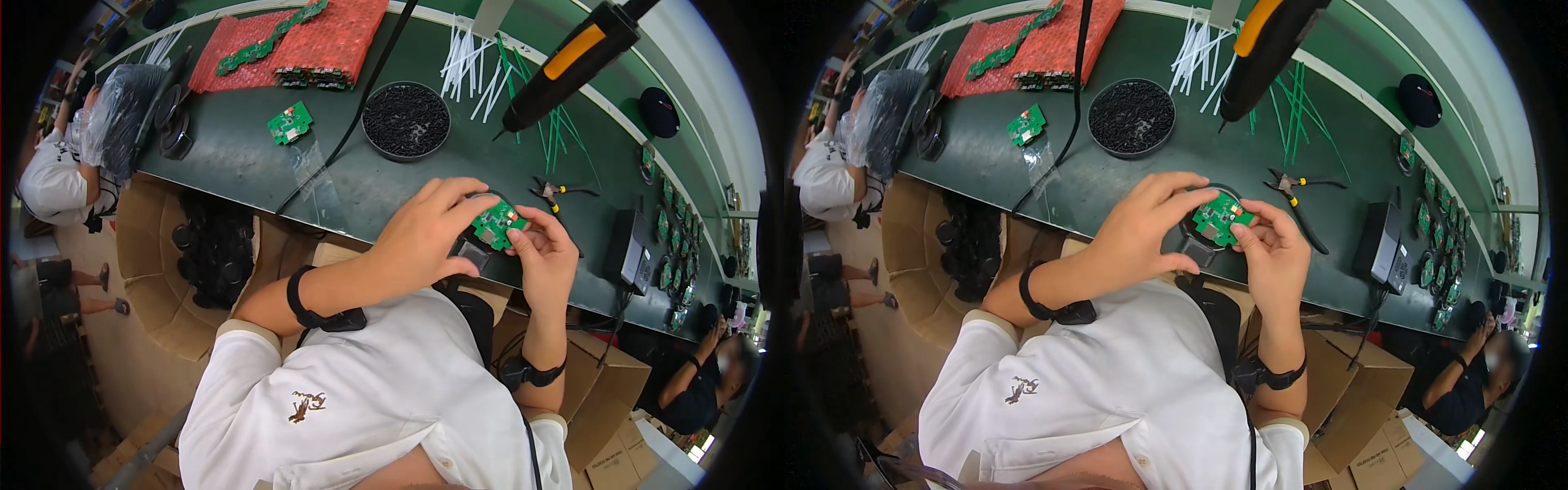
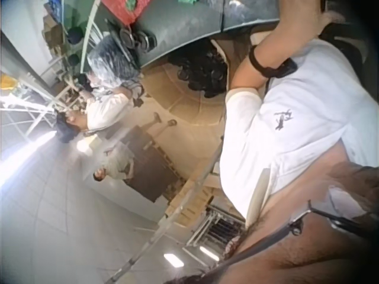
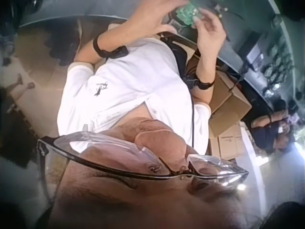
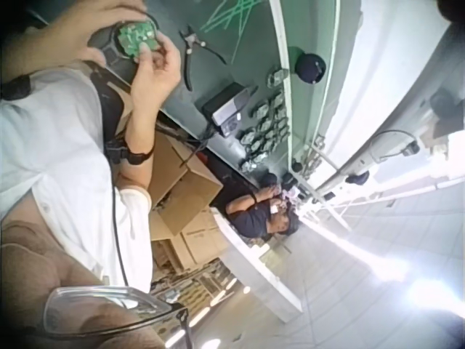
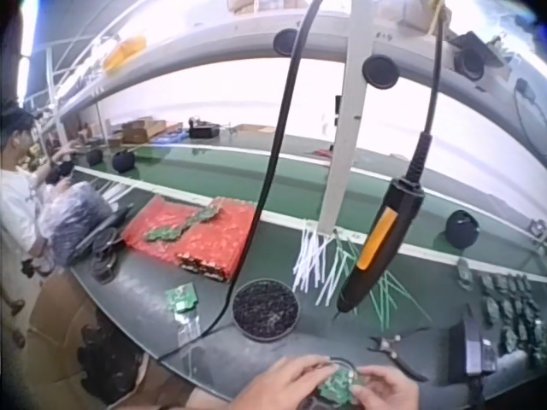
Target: The person assembles small electronic modules by inserting green circuit boards into black plastic housings. They use a handheld heat tool to secure components, then trim excess wire with pliers. Completed units are placed into a cardboard box, and the process repeats with new boards and housings.
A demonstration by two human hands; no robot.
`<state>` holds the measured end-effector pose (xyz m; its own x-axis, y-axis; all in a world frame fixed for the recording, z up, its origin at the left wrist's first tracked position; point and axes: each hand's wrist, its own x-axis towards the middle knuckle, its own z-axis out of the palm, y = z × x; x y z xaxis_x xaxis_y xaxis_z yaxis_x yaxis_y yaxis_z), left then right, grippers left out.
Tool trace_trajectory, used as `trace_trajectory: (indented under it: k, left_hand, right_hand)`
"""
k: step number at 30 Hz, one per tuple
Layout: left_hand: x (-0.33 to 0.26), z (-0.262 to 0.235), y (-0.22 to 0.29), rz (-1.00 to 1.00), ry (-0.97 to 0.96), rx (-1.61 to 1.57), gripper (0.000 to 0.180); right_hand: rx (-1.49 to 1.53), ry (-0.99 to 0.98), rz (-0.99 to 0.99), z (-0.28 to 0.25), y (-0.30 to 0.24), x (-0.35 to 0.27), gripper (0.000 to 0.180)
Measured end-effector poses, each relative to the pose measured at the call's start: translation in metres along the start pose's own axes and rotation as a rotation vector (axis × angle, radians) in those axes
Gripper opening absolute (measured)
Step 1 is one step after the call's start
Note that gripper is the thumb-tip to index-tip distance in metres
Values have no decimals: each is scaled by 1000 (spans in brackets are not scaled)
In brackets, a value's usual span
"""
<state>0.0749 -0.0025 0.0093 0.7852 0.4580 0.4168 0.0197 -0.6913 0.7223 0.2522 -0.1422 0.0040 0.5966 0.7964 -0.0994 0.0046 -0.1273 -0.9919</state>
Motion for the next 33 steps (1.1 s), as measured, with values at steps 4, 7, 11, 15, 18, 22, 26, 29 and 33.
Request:
trace_trajectory:
  k: [4, 7, 11, 15, 18, 22, 26, 29, 33]
  left_hand:
    - [-11, 7, -4, -60, -95, -12, 89]
    - [-11, 8, -5, -47, -95, -11, 85]
    - [-10, 4, -6, 15, -143, 65, 76]
    - [-9, 6, -6, 35, -125, 157, 62]
    - [-6, 4, -9, -25, -41, 13, 49]
    - [7, -2, -16, 60, 4, -5, 39]
    - [8, 0, -3, -69, 4, -128, 30]
    - [6, 2, -1, -108, 14, -167, 27]
    - [3, 3, -2, -87, 33, -163, 26]
  right_hand:
    - [-106, 15, 5, 2, 7, -1, 26]
    - [-187, -3, -23, 2, 3, -2, 25]
    - [-619, -15, -127, 9, -12, -2, 32]
    - [-813, -19, -432, 8, -17, -5, 35]
    - [-638, -86, -512, 6, -19, -8, 34]
    - [-560, -41, -506, 7, -8, -5, 32]
    - [-479, 1, -429, 13, -7, -5, 27]
    - [-444, -21, -408, 14, -4, -6, 26]
    - [-442, -28, -487, 17, -8, -7, 27]
